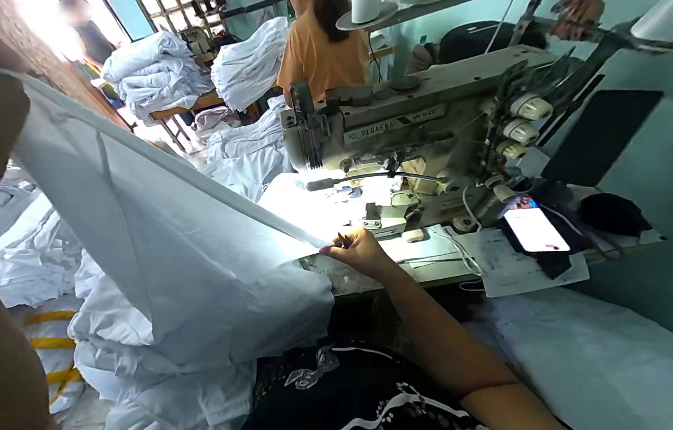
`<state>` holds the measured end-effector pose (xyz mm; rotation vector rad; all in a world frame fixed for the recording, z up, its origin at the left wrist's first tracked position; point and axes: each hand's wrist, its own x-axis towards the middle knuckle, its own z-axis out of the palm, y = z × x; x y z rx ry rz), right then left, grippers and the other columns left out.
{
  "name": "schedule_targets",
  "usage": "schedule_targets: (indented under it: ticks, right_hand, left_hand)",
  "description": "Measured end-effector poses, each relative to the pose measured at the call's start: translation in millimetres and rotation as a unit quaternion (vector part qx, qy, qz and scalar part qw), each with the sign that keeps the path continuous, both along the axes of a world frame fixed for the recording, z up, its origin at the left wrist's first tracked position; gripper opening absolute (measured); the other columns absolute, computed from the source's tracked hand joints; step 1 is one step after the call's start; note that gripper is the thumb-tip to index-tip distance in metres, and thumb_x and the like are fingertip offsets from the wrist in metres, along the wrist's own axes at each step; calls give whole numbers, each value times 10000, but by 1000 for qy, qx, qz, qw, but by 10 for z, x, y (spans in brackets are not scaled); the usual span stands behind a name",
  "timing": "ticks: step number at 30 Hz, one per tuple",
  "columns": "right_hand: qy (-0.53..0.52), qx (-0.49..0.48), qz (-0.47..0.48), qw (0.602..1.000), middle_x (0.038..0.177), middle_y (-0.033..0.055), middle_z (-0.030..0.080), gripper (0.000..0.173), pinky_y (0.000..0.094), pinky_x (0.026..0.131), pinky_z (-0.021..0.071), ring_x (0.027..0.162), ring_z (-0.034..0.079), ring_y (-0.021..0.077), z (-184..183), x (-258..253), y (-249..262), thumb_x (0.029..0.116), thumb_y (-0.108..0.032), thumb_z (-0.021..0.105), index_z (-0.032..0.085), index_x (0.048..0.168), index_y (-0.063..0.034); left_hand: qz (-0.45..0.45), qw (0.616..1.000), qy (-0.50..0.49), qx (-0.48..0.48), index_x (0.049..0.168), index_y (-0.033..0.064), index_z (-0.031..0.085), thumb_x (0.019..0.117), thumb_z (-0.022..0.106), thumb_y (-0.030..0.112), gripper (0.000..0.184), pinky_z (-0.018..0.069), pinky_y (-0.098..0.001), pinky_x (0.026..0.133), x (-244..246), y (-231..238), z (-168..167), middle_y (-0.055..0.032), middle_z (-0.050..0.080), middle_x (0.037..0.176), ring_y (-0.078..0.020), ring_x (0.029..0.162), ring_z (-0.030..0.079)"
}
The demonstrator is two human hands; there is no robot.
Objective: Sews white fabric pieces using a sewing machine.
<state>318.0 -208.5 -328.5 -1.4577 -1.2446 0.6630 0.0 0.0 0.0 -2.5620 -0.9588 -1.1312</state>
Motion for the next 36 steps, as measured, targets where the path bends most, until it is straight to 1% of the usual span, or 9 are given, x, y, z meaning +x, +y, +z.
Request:
schedule_targets:
  ticks: [2, 9, 12, 14, 16, 20, 25, 32, 36]
  right_hand:
    - [-8, -2, 3, 1000, 575, -109, 493, 272, 204, 525, 366, 521, 412, -35, 0, -2, 0, 858, -312, 770, 659, 709, -114]
    - [-11, -5, -1, 1000, 569, -115, 464, 299, 184, 525, 344, 521, 389, -44, 44, -11, -10, 866, -309, 770, 632, 685, -115]
    - [-4, 1, 1, 1000, 551, -120, 439, 347, 186, 513, 332, 508, 378, -44, 33, -8, -4, 878, -321, 755, 585, 642, -131]
    - [-5, -1, 2, 1000, 548, -122, 428, 362, 192, 513, 328, 506, 376, -40, 37, -9, -4, 884, -324, 748, 574, 630, -134]
    - [-4, -2, 1, 1000, 548, -123, 424, 373, 193, 511, 327, 506, 374, -38, 36, -7, -7, 887, -333, 748, 568, 626, -137]
    - [-6, 9, 6, 1000, 548, -122, 420, 378, 197, 510, 325, 506, 376, -35, 38, -11, -16, 897, -337, 731, 562, 624, -137]
    - [11, 16, 1, 1000, 553, -127, 428, 376, 186, 510, 331, 509, 386, -42, 14, -33, -14, 885, -331, 744, 553, 615, -150]
    - [8, 7, -6, 1000, 557, -128, 437, 381, 196, 514, 344, 511, 399, -36, -1, -34, -8, 877, -351, 752, 551, 617, -157]
    - [7, 24, -2, 1000, 576, -121, 443, 377, 187, 525, 343, 531, 400, -42, -22, -41, -8, 890, -331, 737, 550, 621, -145]
  left_hand:
    - [-37, 999, 24, 19, 1143, -33, 593, 972, 486, 106, 245, 489, -252, 745, 47, -226, -65, -137, 630, 1046, -102, 866, 575]
    - [-31, 997, 49, 43, 1141, -31, 598, 986, 502, 254, 339, 483, -479, 852, 83, -304, -371, -242, 628, 1074, -316, 965, 608]
    - [-60, 998, 3, -6, 1102, 17, 594, 924, 593, 225, 274, 422, -342, 668, 173, -360, -512, -100, 570, 906, -140, 744, 500]
    - [-87, 994, -32, -59, 1069, 36, 591, 893, 643, 170, 227, 437, -210, 686, 243, -429, -595, -28, 575, 931, -20, 766, 507]
    - [-109, 989, -50, -86, 1052, 45, 574, 878, 656, 130, 210, 477, -154, 715, 291, -453, -680, 8, 581, 945, 29, 790, 545]
    - [-69, 994, -44, -75, 1025, 32, 592, 880, 637, 87, 162, 331, -209, 566, 387, -531, -831, 4, 501, 778, -22, 618, 399]
    - [-227, 956, -84, -167, 934, 99, 643, 908, 615, -3, 109, 497, -218, 952, 366, -457, -1039, 41, 603, 1120, -29, 1101, 567]
    - [-164, 984, -35, -54, 1046, 0, 645, 908, 633, 64, 153, 503, -301, 761, 516, -522, -1280, -107, 613, 995, -147, 850, 583]
    - [-245, 953, -80, -160, 939, 69, 650, 902, 612, -16, 100, 507, -210, 874, 559, -490, -1410, 1, 597, 1068, -50, 1022, 577]
